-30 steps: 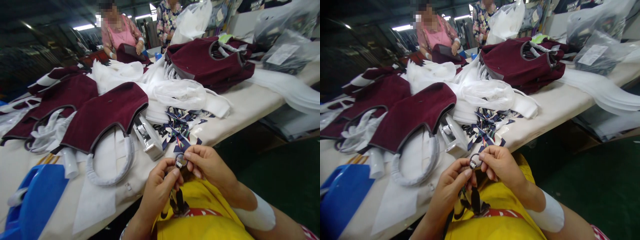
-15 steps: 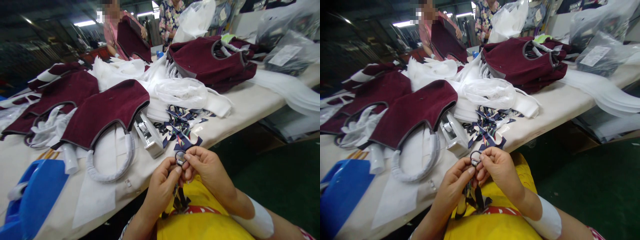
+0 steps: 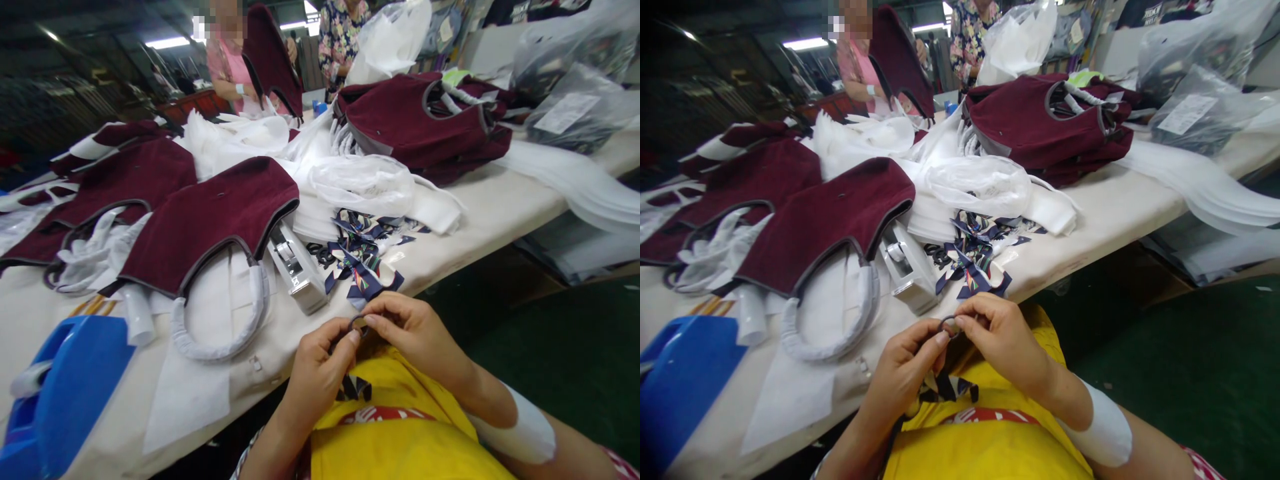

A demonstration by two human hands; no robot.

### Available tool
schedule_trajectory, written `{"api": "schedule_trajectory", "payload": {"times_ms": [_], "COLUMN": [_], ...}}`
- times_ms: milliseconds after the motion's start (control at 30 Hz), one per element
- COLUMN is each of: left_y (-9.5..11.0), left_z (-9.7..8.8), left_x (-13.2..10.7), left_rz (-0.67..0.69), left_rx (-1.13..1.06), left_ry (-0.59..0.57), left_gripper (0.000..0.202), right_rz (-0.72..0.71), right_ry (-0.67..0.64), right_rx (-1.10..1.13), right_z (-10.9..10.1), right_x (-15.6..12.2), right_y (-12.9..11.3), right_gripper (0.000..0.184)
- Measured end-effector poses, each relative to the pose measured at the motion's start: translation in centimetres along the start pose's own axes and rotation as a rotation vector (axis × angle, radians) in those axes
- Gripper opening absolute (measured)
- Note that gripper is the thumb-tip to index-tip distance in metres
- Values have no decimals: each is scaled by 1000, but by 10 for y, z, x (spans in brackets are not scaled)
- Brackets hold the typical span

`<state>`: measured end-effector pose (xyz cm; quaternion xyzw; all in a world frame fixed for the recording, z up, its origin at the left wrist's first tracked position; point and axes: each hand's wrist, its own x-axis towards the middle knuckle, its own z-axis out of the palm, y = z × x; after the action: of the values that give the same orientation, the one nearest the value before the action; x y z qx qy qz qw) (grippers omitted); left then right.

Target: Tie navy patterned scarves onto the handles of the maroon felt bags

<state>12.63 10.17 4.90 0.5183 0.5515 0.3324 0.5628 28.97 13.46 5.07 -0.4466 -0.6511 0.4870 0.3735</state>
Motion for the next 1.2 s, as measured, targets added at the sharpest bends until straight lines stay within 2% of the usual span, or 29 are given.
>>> {"api": "schedule_trajectory", "payload": {"times_ms": [100,233,367,467,567,667,867,1000,1200], "left_y": [1,2,0,-5,-10,-12,-8,-8,-16], "left_z": [-1,1,4,6,5,2,1,1,1], "left_x": [0,0,1,2,4,6,3,0,-2], "left_rz": [-6,-42,-50,-59,-96,-135,-147,-149,-76], "left_rx": [12,-57,-155,-262,-399,-478,-266,-237,-191], "left_ry": [-6,-25,-38,-92,-144,-135,-65,-22,29], "left_gripper": [26,25,26,25,25,27,29,30,28], "right_rz": [-9,63,144,149,143,169,314,407,545], "right_ry": [-48,-59,17,85,101,96,13,-53,-270], "right_rx": [-93,-66,54,168,194,184,352,569,958], "right_z": [0,7,20,26,28,26,25,24,23], "right_x": [-1,-3,-6,-7,-7,-5,-1,1,-2], "right_y": [1,4,6,7,8,10,12,15,22], "right_gripper": [12,12,16,20,20,20,22,26,24]}}
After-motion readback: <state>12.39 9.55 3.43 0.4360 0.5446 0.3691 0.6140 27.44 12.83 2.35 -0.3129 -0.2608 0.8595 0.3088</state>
